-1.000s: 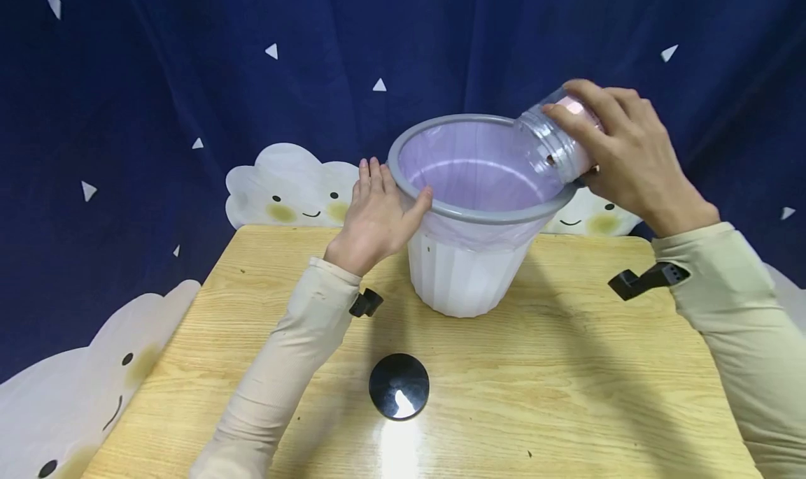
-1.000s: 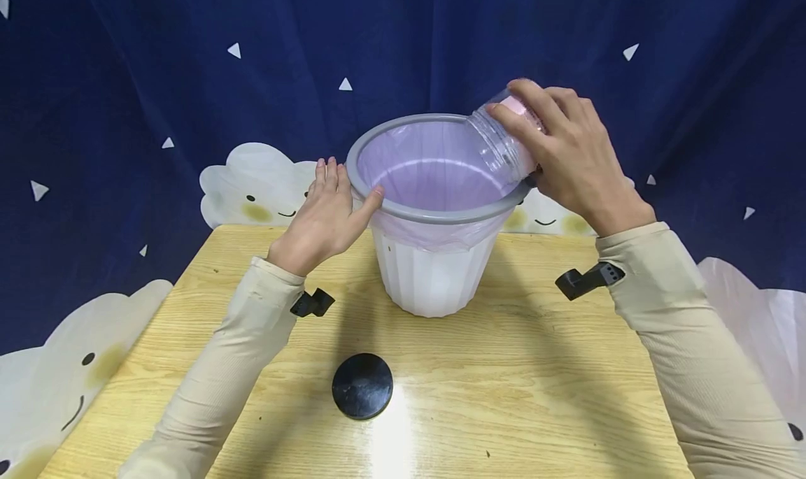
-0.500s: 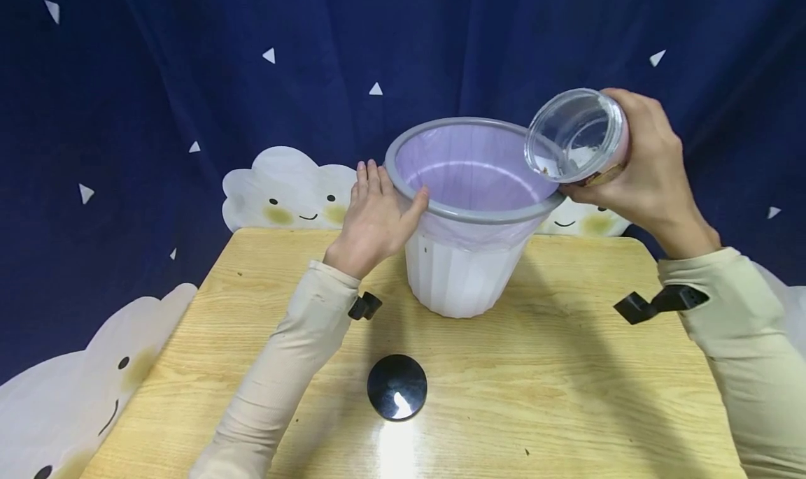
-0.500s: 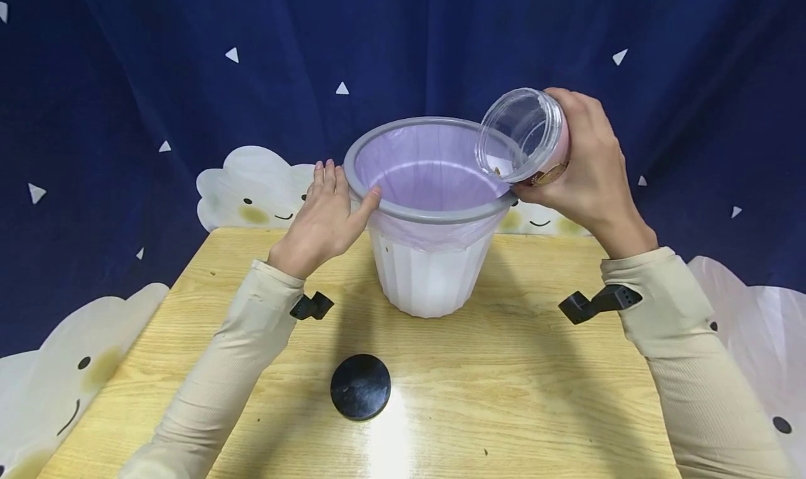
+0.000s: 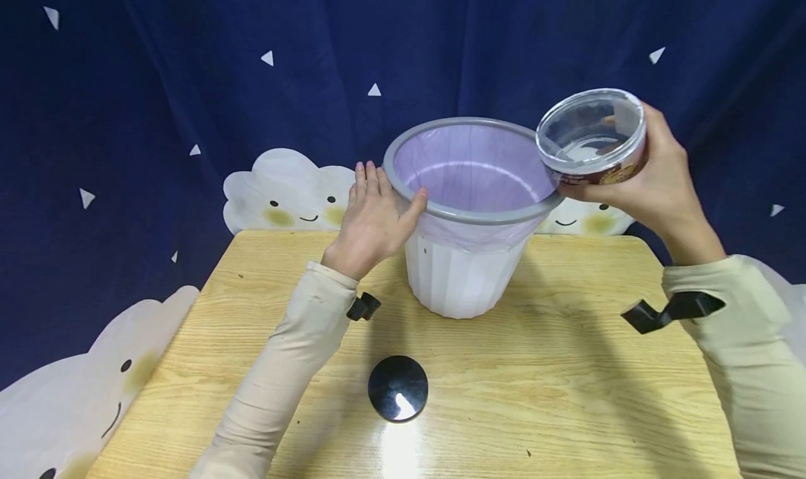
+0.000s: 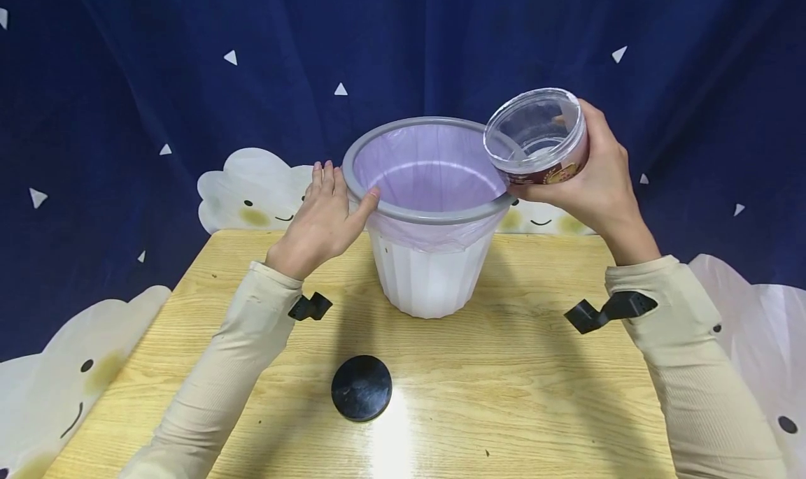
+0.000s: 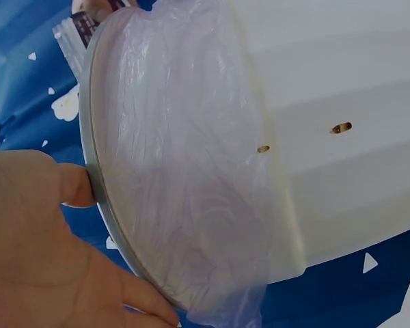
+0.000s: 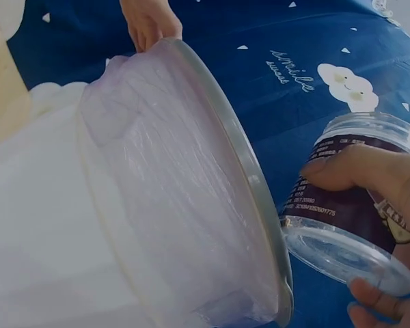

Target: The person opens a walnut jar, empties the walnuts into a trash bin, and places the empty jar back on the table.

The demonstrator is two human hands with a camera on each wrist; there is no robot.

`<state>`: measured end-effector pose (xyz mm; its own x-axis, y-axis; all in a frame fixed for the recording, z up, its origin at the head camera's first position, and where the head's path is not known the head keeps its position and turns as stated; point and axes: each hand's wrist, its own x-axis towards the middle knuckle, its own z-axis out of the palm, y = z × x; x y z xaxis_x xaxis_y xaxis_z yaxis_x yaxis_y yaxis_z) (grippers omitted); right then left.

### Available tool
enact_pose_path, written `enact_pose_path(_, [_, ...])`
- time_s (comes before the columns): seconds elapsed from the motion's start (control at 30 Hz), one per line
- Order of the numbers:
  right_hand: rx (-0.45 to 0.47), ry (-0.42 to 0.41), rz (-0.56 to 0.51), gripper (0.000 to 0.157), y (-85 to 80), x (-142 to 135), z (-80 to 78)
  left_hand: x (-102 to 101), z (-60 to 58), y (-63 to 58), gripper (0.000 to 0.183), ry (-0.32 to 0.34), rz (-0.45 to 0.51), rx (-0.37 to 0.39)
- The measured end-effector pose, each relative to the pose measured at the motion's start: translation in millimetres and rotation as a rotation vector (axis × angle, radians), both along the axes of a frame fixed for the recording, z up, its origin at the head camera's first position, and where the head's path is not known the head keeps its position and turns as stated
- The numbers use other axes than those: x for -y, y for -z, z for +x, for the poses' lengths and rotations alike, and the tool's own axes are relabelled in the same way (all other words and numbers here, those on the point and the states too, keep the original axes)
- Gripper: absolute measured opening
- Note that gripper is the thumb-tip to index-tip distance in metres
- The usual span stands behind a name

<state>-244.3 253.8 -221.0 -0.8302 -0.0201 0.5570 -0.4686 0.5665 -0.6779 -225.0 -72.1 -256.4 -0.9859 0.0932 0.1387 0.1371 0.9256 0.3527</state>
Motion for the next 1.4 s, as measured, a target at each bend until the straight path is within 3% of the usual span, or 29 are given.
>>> enact_pose_path(0.47, [0.052,-0.037,-0.14,0.105,3.3,-4.0,8.9,3.4,0.7,-0.5,0.09,-0.003,-0.013,0.002])
enact_pose_path(0.9, [0.112,-0.17,-0.276,0.1,9.9,-3.4,25.8,4.6,0.4,-0.4,0.09,0.0,-0.014,-0.002])
enact_pose_path(1.13, [0.106,-0.389,-0.548,0.095,31.5,-7.9,45.9,4.2,-0.2,0.1,0.091,0.007,-0.034,0.004])
enact_pose_path(1.27, [0.153,-0.433,-0.534,0.093,46.9,-11.1,62.6,5.0,0.7,0.6,0.091,-0.002,-0.029,0.011])
enact_pose_path(1.4, [0.221,-0.465,-0.516,0.096,75.3,-12.4,83.8,4.7,1.8,1.7,0.09,-0.006,-0.017,0.016])
